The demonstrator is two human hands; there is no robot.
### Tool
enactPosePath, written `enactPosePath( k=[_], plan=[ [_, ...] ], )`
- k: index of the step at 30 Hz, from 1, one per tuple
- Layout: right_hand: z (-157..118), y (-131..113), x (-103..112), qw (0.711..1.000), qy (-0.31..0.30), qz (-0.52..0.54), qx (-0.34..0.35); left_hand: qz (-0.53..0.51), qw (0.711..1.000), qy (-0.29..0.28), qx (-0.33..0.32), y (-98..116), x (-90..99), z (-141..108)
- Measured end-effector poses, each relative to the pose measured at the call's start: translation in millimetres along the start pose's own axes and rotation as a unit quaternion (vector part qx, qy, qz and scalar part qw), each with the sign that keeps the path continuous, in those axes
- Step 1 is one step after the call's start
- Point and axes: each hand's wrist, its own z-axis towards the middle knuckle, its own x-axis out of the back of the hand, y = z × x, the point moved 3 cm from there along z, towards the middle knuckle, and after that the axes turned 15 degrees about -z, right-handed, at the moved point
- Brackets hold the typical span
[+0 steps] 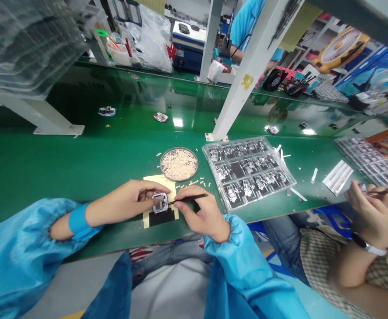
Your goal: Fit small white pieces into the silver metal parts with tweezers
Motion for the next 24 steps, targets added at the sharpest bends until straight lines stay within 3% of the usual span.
enactPosePath(
  k=[13, 15, 19, 24],
  plan=[
    [1.9, 1.8, -4.4, 0.999, -0.023, 0.038, 0.000, -0.014, 1.000, -0.008, 0.001, 2.8, 0.9, 0.1],
    [0.1, 3.0, -4.4, 0.998, -0.002, 0.064, -0.008, -0.048, 0.999, -0.003, -0.001, 3.1, 1.8, 0.7],
    [-4.7, 4.0, -0.6, 0.989, 0.092, 0.112, -0.034, -0.215, 0.977, -0.004, 0.011, 5.7, 1.7, 1.1],
    [-9.9, -3.6, 6.5, 0.983, 0.174, 0.044, 0.042, -0.333, 0.939, -0.067, 0.060, 12.8, -8.2, -3.5]
  ],
)
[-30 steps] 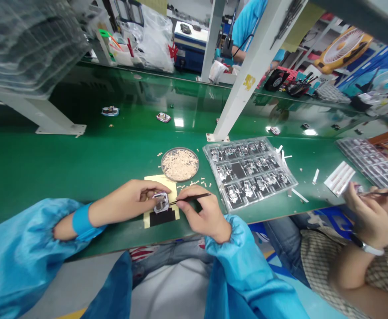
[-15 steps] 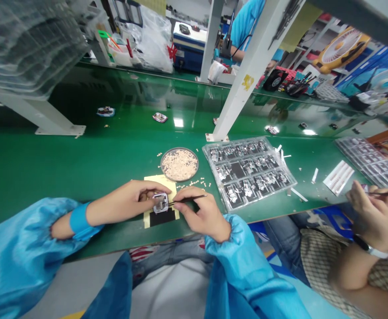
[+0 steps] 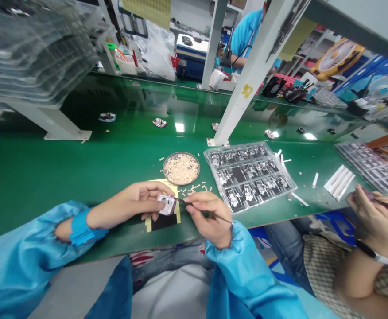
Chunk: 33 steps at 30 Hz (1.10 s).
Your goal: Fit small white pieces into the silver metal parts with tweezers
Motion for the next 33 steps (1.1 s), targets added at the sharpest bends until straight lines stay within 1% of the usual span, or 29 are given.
enactPosePath(
  k=[1, 3, 8, 10, 11, 13, 17, 19, 23, 30, 33],
  plan=[
    [-0.3, -1.1, 0.6, 1.000, 0.007, -0.012, 0.011, -0.007, 1.000, -0.003, 0.010, -0.7, -2.1, -0.7],
    [-0.6, -1.6, 1.2, 0.999, 0.026, -0.020, 0.012, -0.018, 1.000, 0.001, 0.019, -2.1, -4.5, -1.5],
    [0.3, 1.6, -0.3, 0.996, 0.070, -0.027, -0.043, -0.035, 0.999, 0.030, 0.004, -4.0, -2.3, 0.9],
    [1.0, 2.7, 0.7, 0.994, 0.089, -0.014, -0.059, -0.033, 0.998, 0.048, -0.008, -3.7, -0.2, 2.3],
    [1.5, 2.8, 1.1, 0.994, 0.088, -0.003, -0.060, -0.030, 0.998, 0.055, -0.014, -3.2, 0.6, 2.7],
    [3.1, 2.0, 0.7, 0.997, 0.054, 0.016, -0.050, -0.025, 0.997, 0.069, -0.032, -1.3, 1.9, 2.9],
    [6.4, -1.9, -3.1, 0.998, -0.057, 0.026, -0.012, -0.007, 0.995, 0.085, -0.056, 3.8, 1.7, 0.1],
    [7.4, -2.9, -4.5, 0.996, -0.082, 0.020, -0.005, 0.010, 0.993, 0.095, -0.065, 6.4, 0.9, -1.8],
    [7.8, -2.3, -6.7, 0.996, -0.088, 0.006, -0.007, 0.029, 0.990, 0.113, -0.080, 9.8, -0.6, -2.9],
    [8.5, -2.6, -8.9, 0.996, -0.091, -0.007, 0.002, 0.037, 0.988, 0.124, -0.084, 9.1, -0.3, -1.4],
    [9.4, -2.9, -9.3, 0.997, -0.081, -0.008, 0.007, 0.048, 0.986, 0.135, -0.086, 7.6, 2.4, -1.3]
  ],
)
